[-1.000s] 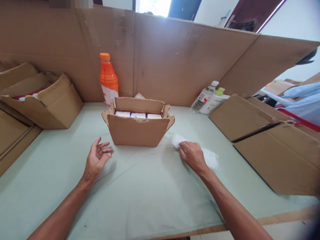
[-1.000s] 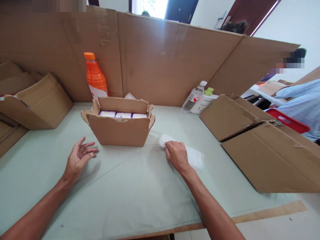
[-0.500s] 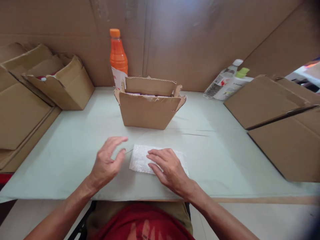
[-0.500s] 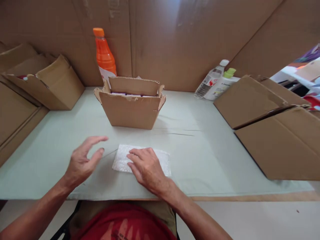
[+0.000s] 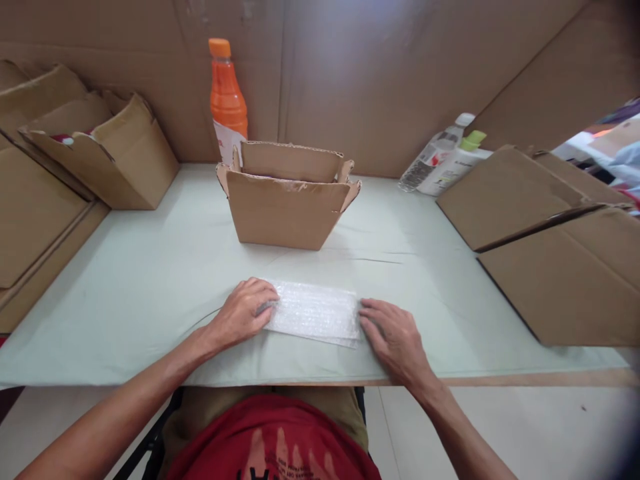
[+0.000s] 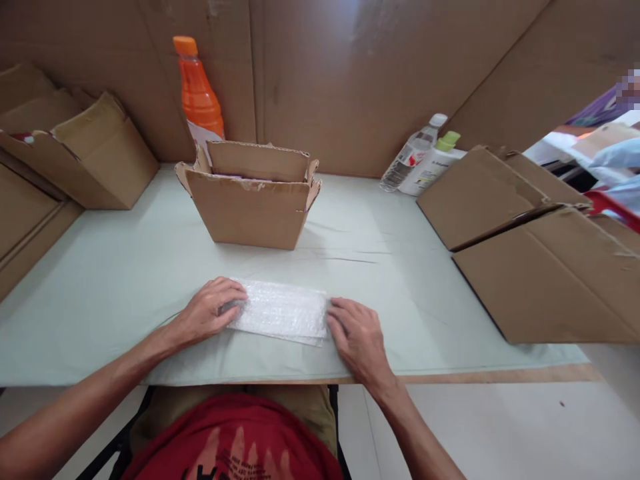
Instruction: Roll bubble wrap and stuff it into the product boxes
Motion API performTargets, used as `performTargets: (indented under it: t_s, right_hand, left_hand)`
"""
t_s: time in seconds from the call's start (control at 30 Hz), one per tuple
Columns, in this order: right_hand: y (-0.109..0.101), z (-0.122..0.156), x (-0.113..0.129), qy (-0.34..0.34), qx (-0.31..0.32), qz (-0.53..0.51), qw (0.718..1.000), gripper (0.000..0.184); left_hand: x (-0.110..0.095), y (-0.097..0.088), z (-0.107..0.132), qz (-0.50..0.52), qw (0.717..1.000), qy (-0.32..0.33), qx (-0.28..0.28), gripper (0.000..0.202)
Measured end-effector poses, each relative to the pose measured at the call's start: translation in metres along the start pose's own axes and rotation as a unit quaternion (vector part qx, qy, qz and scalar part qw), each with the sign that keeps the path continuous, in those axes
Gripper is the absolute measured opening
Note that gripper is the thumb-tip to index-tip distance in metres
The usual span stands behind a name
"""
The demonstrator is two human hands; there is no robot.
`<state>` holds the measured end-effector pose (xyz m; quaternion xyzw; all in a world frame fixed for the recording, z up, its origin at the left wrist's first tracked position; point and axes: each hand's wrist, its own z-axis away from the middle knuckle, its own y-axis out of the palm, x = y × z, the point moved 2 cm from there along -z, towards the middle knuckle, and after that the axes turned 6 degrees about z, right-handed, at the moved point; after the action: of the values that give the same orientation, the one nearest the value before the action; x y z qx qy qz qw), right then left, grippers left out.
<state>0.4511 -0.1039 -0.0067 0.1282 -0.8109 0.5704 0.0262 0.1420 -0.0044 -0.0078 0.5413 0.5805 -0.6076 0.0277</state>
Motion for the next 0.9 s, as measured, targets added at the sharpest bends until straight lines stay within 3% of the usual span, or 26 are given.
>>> performTargets:
  t_s: [0.07, 0.17, 0.23, 0.4, 0.47, 0.6, 0.7, 0.83, 0.9]
  right_hand:
    - [-0.004, 0.002, -0.013, 0.045, -0.015, 0.01, 0.999, 0.026]
    - [0.003, -0.01, -0.011, 0.078, -0.011, 0.001, 0.997, 0.034]
    - [0.013, -0.02, -0.001, 0.087, 0.007, -0.018, 0.996, 0.035]
    - [0.022, -0.031, 0.018, 0.114, 0.03, -0.142, 0.983, 0.019]
    - [0.017, -0.027, 0.016, 0.166, 0.032, -0.203, 0.964, 0.025]
    - [0.004, -0.015, 0.005, 0.216, 0.069, -0.283, 0.932, 0.07]
    - [-0.003, -0.009, 0.003, 0.173, 0.094, -0.278, 0.94, 0.069]
    - [-0.009, -0.015, 0.014, 0.034, 0.116, -0.235, 0.964, 0.022]
    - [-0.02, -0.025, 0.021, 0.0, 0.089, -0.222, 0.971, 0.019]
  left_hand:
    - [0.004, -0.004, 0.002, 0.002, 0.998, -0.024, -0.061, 0.029]
    - [0.013, -0.005, 0.005, -0.062, 0.984, -0.096, -0.135, 0.039]
    - [0.018, -0.002, 0.006, -0.086, 0.977, -0.134, -0.139, 0.039]
    - [0.007, 0.005, 0.005, -0.018, 0.977, -0.163, -0.136, 0.01]
    - [-0.002, 0.004, 0.008, 0.045, 0.968, -0.205, -0.141, 0.023]
    - [-0.014, 0.001, 0.016, 0.149, 0.95, -0.25, -0.112, 0.069]
    - [-0.012, 0.002, 0.019, 0.176, 0.954, -0.227, -0.081, 0.06]
    - [-0.011, 0.001, 0.014, 0.154, 0.97, -0.18, -0.044, 0.022]
    - [-0.02, -0.009, 0.006, 0.136, 0.981, -0.127, -0.06, 0.022]
